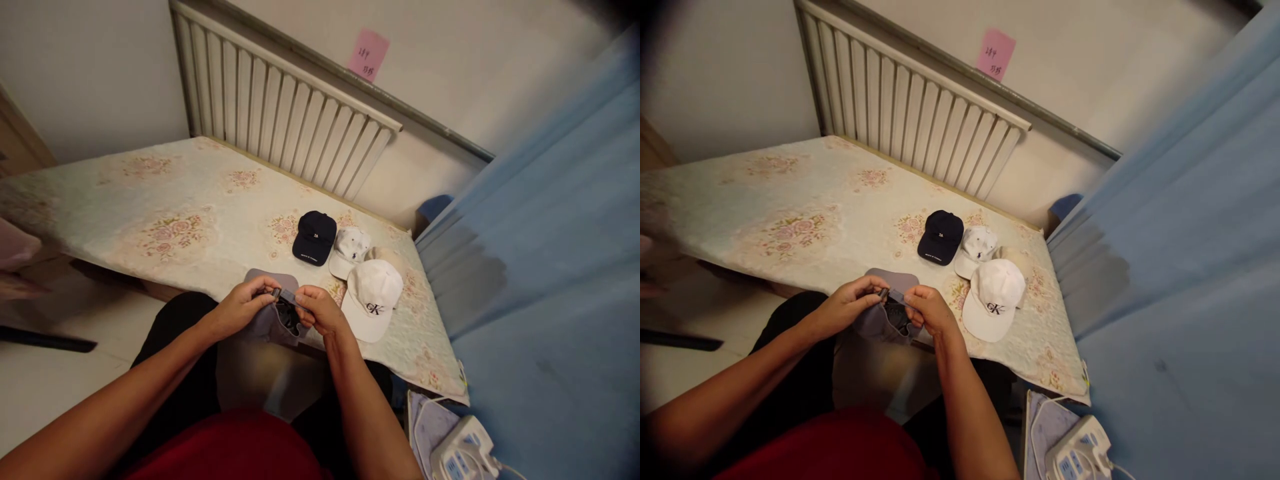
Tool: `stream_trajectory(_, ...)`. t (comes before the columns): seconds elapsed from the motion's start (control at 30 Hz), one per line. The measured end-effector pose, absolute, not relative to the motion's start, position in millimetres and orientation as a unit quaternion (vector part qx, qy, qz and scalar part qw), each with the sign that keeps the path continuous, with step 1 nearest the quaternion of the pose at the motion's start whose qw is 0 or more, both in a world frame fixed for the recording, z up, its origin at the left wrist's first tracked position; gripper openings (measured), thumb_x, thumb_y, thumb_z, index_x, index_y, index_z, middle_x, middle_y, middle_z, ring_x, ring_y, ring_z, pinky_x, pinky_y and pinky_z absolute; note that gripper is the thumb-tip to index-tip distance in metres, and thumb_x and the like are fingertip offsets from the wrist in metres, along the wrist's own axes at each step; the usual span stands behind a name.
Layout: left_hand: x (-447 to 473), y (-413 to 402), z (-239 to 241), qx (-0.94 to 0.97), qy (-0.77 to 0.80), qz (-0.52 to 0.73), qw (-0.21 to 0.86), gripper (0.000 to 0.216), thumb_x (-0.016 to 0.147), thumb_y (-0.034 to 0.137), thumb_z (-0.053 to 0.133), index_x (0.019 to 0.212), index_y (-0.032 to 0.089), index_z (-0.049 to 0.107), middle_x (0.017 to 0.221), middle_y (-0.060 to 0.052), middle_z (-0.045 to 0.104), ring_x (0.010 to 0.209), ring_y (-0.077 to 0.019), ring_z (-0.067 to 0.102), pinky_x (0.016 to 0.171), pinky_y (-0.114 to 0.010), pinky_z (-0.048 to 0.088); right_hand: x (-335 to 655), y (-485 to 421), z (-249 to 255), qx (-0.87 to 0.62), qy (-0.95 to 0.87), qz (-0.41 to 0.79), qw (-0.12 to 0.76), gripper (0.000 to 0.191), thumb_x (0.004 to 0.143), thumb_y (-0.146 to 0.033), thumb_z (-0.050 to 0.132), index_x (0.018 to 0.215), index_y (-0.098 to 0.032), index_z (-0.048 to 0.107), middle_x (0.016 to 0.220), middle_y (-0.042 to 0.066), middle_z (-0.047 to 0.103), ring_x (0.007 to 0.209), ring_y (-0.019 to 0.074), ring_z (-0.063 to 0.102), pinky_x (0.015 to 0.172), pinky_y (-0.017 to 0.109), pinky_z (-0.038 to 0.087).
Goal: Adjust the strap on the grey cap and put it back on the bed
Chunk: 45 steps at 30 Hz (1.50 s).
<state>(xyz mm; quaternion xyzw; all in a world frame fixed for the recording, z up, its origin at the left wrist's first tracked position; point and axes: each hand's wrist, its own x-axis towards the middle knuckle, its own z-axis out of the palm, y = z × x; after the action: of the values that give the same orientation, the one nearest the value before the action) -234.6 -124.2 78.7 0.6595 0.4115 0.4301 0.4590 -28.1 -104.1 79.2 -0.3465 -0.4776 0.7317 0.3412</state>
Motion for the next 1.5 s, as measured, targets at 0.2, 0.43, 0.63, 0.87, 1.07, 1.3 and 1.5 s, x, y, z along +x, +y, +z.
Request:
stream_trajectory(0.2,-233.7,-125.5,74.3,0.663,0.412,0.428,0.456,0.02,0.085,0.032,0.052,0.1,0.019,0.058,0.088,-0.001,0.063,0.085,-0.0173,0.06,0.081,-0.033,0.047,-29.3,-107.6,69.2,-0.325,-0.47,0.746,0.341,0.033,0.069,-0.043,0.075,0.075,-0.016,0.057,0.045,-0.008,0.052,0.031,0.0026,0.027,0.032,0.017,0.022)
stream_trajectory(0.43,-231.1,-129.1,74.3,0.658,0.408,0.425,0.469,0.021,0.085,0.032,0.051,0.1,0.019,0.057,0.088,-0.002,0.063,0.086,-0.0176,0.06,0.082,-0.033,0.048,-34.4,-110.4,65.8,-0.302,-0.459,0.761,0.344,0.035,0.068,-0.044,0.076,0.08,-0.016,0.059,0.043,-0.01,0.048,0.031,0.0026,0.026,0.033,0.017,0.023)
stream_trajectory(0.63,-230.6,-129.3,73.1,0.658,0.403,0.418,0.48,0.02,0.086,0.032,0.051,0.101,0.02,0.057,0.09,-0.001,0.063,0.087,-0.0174,0.06,0.083,-0.033,0.047,-36.3,-111.5,60.7,-0.291,-0.444,0.774,0.346,0.036,0.068,-0.044,0.077,0.081,-0.017,0.057,0.041,-0.011,0.048,0.03,0.0023,0.025,0.032,0.016,0.022)
stream_trajectory(0.87,-229.5,-130.7,73.1,0.657,0.396,0.416,0.487,0.019,0.085,0.03,0.051,0.1,0.02,0.057,0.089,-0.001,0.063,0.086,-0.0171,0.06,0.081,-0.032,0.048,-40.5,-111.8,55.8,-0.292,-0.443,0.778,0.338,0.034,0.07,-0.043,0.075,0.08,-0.017,0.056,0.041,-0.011,0.047,0.03,0.0025,0.024,0.033,0.017,0.022)
stream_trajectory(1.07,-228.9,-131.6,71.5,0.651,0.398,0.407,0.501,0.02,0.085,0.031,0.051,0.1,0.02,0.057,0.088,-0.001,0.063,0.085,-0.0173,0.06,0.079,-0.032,0.048,-41.8,-113.4,55.8,-0.303,-0.454,0.769,0.333,0.031,0.071,-0.043,0.074,0.077,-0.017,0.057,0.04,-0.011,0.045,0.031,0.0027,0.025,0.033,0.017,0.023)
stream_trajectory(1.3,-227.5,-130.3,73.9,0.652,0.395,0.415,0.497,0.019,0.085,0.03,0.051,0.099,0.02,0.058,0.09,-0.001,0.065,0.087,-0.0172,0.061,0.083,-0.032,0.048,-42.8,-115.4,64.0,-0.311,-0.452,0.763,0.342,0.03,0.07,-0.041,0.074,0.075,-0.017,0.057,0.041,-0.011,0.045,0.031,0.0027,0.027,0.033,0.017,0.023)
stream_trajectory(1.5,-226.3,-129.6,70.4,0.662,0.42,0.401,0.474,0.021,0.082,0.03,0.053,0.099,0.02,0.06,0.089,-0.001,0.066,0.086,-0.0182,0.061,0.082,-0.032,0.047,-50.0,-120.7,70.6,-0.338,-0.45,0.741,0.365,0.028,0.071,-0.04,0.072,0.07,-0.018,0.055,0.042,-0.01,0.046,0.031,0.0028,0.026,0.032,0.017,0.022)
